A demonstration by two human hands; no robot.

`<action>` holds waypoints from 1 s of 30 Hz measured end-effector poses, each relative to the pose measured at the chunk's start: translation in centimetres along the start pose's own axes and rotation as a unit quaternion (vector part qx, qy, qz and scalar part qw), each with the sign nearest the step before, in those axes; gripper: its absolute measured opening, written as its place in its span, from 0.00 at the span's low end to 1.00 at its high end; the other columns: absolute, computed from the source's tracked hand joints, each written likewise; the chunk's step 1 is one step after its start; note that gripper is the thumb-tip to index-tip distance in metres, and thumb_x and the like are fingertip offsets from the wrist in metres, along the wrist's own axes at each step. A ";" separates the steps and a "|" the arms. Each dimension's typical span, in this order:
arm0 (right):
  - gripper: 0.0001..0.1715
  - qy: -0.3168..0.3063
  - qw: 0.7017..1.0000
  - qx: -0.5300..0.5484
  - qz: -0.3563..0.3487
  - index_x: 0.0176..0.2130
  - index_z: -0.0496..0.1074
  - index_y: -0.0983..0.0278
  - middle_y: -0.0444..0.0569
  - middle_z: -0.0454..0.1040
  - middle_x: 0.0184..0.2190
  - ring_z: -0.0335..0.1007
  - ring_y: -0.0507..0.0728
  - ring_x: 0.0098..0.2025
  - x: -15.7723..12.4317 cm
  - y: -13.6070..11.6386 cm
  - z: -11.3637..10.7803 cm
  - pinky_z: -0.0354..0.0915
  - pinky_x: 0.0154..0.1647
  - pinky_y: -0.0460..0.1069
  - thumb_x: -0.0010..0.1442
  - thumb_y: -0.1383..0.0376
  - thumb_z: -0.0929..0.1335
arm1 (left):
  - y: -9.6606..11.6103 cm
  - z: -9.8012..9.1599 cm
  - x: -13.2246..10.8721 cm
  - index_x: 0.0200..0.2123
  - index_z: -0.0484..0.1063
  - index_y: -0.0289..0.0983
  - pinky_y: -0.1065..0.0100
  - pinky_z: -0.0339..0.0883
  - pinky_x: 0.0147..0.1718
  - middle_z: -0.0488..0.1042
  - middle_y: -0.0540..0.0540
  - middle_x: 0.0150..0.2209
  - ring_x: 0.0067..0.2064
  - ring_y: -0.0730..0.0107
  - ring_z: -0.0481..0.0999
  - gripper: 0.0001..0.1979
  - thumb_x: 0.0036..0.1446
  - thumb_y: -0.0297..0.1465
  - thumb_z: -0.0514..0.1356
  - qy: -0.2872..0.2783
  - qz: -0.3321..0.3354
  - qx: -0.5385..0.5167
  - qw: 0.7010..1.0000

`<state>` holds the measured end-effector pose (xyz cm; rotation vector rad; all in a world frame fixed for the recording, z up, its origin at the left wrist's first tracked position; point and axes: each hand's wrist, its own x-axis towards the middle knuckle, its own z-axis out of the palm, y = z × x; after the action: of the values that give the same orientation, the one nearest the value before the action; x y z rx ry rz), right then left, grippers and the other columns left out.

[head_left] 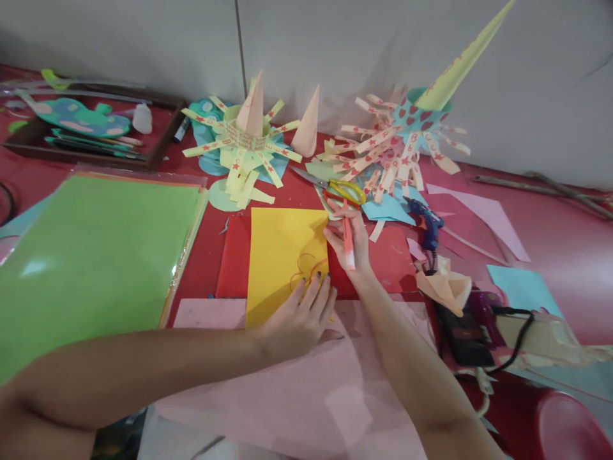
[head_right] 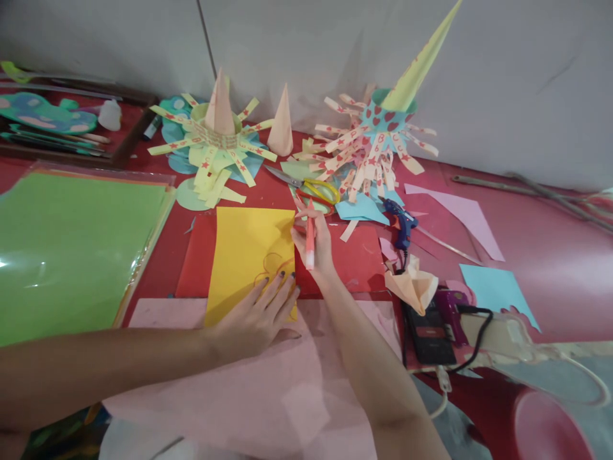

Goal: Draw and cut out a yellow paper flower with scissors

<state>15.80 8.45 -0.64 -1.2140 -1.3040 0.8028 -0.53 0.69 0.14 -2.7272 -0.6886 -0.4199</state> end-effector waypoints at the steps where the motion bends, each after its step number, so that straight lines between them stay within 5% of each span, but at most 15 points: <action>1: 0.13 -0.003 1.000 -0.004 -0.002 0.38 0.59 0.58 0.51 0.69 0.51 0.72 0.52 0.39 0.0 0.0 0.0 0.68 0.42 0.50 0.53 0.67 0.67 | 0.0 0.0 0.0 0.53 0.68 0.28 0.56 0.65 0.48 0.70 0.35 0.54 0.54 0.52 0.70 0.29 0.63 0.44 0.44 -0.005 -0.005 -0.001 1.000; 11: 0.13 -0.003 1.000 -0.011 0.013 0.37 0.58 0.58 0.54 0.63 0.57 0.72 0.54 0.43 0.1 0.5 0.3 0.68 0.45 0.52 0.52 0.65 0.67 | 0.0 0.3 0.2 0.54 0.67 0.27 0.53 0.65 0.49 0.67 0.32 0.56 0.55 0.48 0.69 0.29 0.64 0.43 0.43 -0.072 -0.052 -0.003 0.996; 18: 0.13 0.029 0.999 -0.040 -0.005 0.40 0.63 0.59 0.54 0.64 0.56 0.65 0.58 0.54 0.0 0.0 0.6 0.68 0.49 0.53 0.55 0.61 0.68 | 0.0 -0.1 0.4 0.55 0.67 0.27 0.52 0.65 0.50 0.66 0.32 0.56 0.56 0.47 0.68 0.29 0.64 0.43 0.43 -0.103 -0.060 -0.014 0.993; 21: 0.12 0.086 0.995 -0.049 -0.003 0.42 0.68 0.60 0.52 0.72 0.48 0.70 0.56 0.48 -0.1 -0.7 0.5 0.69 0.46 0.52 0.61 0.58 0.63 | 0.0 0.0 0.4 0.55 0.67 0.28 0.52 0.65 0.50 0.66 0.32 0.56 0.55 0.48 0.69 0.29 0.64 0.42 0.42 -0.097 -0.060 -0.012 0.993; 24: 0.18 0.115 0.991 -0.068 0.025 0.36 0.73 0.61 0.46 0.74 0.28 0.72 0.53 0.34 -0.5 -1.2 0.5 0.68 0.41 0.50 0.63 0.55 0.60 | 0.0 0.2 0.3 0.54 0.67 0.26 0.53 0.65 0.49 0.66 0.32 0.56 0.55 0.48 0.69 0.29 0.64 0.42 0.43 -0.086 -0.057 -0.003 0.995; 27: 0.22 0.088 0.993 -0.069 0.051 0.25 0.73 0.62 0.42 0.65 0.17 0.68 0.52 0.25 -0.9 -1.4 0.7 0.66 0.32 0.48 0.61 0.52 0.62 | 0.0 0.3 0.3 0.54 0.67 0.25 0.53 0.65 0.49 0.67 0.30 0.56 0.55 0.47 0.69 0.28 0.64 0.41 0.43 -0.085 -0.049 0.004 0.995; 30: 0.18 0.027 0.996 -0.033 0.081 0.25 0.68 0.62 0.39 0.62 0.15 0.63 0.50 0.19 -1.3 -1.5 1.2 0.62 0.23 0.46 0.58 0.52 0.65 | -0.1 0.3 0.3 0.54 0.67 0.25 0.53 0.64 0.49 0.67 0.30 0.55 0.55 0.47 0.69 0.28 0.64 0.40 0.44 -0.087 -0.040 0.011 0.995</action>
<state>14.13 7.11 0.31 -1.4000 -1.2073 0.8419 -0.25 0.98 -0.01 -2.7440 -0.8435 -0.1923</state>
